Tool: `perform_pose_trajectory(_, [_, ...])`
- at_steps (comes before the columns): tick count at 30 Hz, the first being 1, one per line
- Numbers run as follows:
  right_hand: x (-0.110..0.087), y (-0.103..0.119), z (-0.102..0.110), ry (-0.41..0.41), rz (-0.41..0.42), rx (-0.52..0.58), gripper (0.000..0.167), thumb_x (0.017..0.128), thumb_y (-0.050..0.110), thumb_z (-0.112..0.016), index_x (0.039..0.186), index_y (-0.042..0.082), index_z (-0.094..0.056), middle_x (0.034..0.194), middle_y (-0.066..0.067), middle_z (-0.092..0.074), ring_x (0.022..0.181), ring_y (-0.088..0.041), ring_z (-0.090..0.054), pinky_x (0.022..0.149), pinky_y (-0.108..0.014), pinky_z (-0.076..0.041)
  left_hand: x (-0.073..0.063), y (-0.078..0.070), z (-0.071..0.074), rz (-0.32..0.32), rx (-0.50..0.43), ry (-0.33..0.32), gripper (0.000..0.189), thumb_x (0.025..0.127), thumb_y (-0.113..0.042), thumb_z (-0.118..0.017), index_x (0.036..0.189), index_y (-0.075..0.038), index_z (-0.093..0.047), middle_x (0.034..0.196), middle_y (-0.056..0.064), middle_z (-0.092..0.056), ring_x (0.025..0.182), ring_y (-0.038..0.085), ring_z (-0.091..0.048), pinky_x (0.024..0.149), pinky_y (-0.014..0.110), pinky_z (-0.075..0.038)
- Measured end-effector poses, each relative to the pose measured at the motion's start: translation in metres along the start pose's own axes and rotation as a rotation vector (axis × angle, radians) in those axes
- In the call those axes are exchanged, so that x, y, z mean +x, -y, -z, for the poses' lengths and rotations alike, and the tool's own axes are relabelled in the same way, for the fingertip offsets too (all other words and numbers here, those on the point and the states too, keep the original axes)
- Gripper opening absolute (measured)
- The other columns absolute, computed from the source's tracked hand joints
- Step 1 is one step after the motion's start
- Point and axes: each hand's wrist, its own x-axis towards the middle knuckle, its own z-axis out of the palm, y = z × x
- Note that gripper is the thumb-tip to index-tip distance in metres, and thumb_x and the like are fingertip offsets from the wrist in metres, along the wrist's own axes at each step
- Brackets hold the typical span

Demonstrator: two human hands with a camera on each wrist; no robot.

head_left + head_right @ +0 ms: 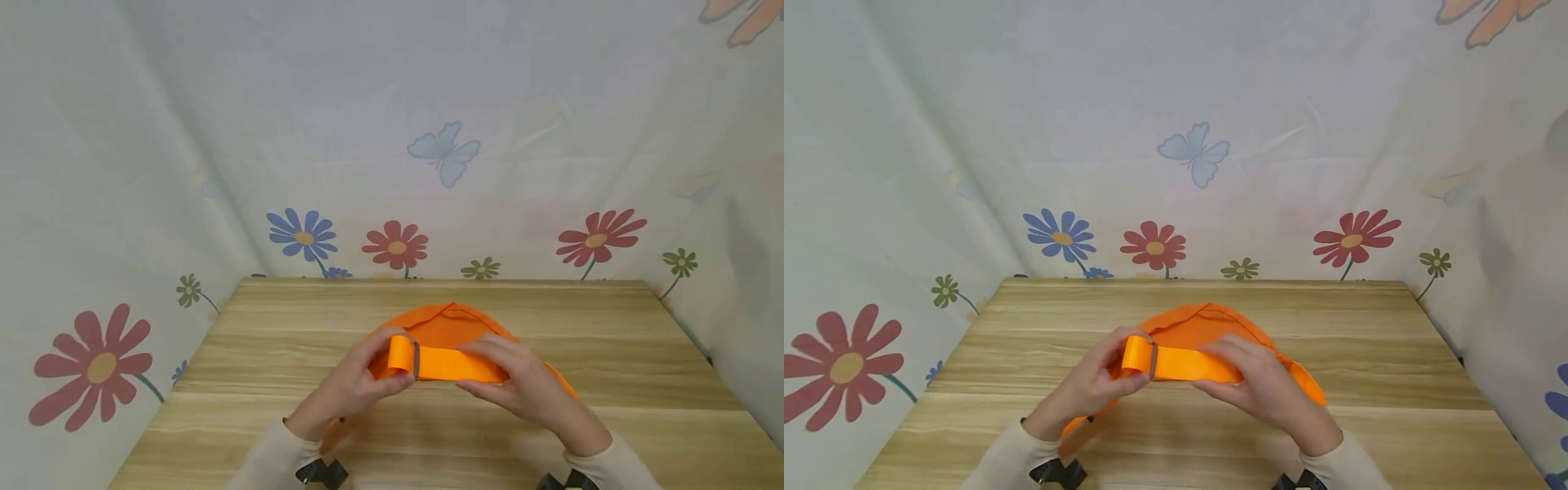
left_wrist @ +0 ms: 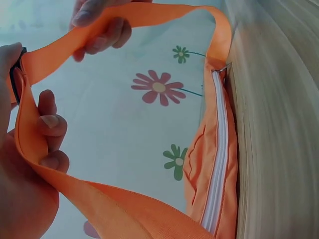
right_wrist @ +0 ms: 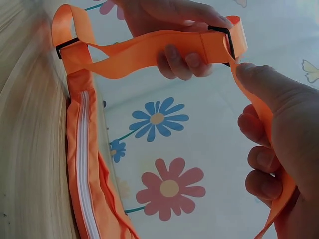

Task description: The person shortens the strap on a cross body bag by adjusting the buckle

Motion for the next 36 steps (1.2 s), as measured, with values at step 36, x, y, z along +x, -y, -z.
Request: perform_pose_trajectory(36, [0.003,0.003,-0.009,-0.104,0.040,0.073,0.032,0.102,0.037,-0.075,0.118,0.008,-0.075,0.102,-0.004,-0.075,0.082,-0.010,-0.064,0.074,-0.016,-0.056,-0.004,0.005,0.007,-0.029,0.080,-0.036,0.050,0.095,-0.028,-0.085,0.137,-0.009,-0.066,0.129,0.008,-0.076,0.113,0.014,-0.069,0.103,0.030,-0.059])
